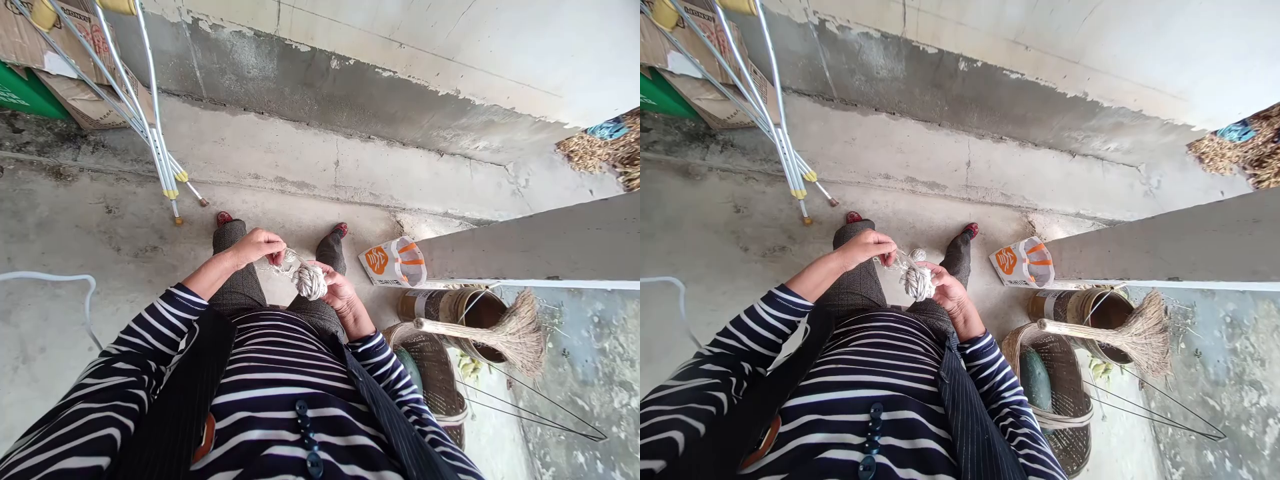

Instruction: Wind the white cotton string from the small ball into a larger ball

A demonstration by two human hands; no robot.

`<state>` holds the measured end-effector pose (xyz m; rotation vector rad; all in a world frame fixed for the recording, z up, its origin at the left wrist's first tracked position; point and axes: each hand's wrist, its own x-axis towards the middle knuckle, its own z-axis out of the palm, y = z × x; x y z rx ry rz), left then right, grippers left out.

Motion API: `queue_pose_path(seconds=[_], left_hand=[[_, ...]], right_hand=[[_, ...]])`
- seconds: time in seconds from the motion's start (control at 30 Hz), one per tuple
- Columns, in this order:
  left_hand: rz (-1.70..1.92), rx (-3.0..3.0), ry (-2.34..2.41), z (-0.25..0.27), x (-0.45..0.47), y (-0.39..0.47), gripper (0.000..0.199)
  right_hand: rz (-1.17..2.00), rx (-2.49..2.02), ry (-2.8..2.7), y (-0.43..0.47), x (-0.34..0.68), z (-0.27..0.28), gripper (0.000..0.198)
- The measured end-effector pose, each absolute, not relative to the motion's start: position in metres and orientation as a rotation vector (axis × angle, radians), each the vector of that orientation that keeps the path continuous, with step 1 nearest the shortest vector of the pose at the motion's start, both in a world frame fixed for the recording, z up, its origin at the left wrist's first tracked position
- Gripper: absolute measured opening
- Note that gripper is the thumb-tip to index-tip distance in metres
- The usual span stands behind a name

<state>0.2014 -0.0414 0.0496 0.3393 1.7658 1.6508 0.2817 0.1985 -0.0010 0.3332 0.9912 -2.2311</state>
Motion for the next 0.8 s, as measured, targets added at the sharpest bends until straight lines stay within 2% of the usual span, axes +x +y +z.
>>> queue_pose_path(seconds=[0.2, 0.43, 0.63, 0.8], left_hand=[[1.581, 0.338, 1.775, 0.04, 0.197, -0.042, 0.041], [1.408, 0.397, 1.63, 0.025, 0.187, -0.035, 0.044], [1.321, 0.481, 1.554, 0.019, 0.182, -0.022, 0.047], [1.51, 0.379, 1.487, 0.017, 0.199, -0.019, 0.049]], right_hand=[[-2.243, 0.244, 1.018, 0.191, 0.28, 0.005, 0.047], [-2.151, -0.016, 1.118, 0.193, 0.28, 0.027, 0.081], [-2.213, -0.022, 1.198, 0.199, 0.282, 0.026, 0.056], [-2.341, 0.173, 1.136, 0.209, 0.284, 0.009, 0.054]])
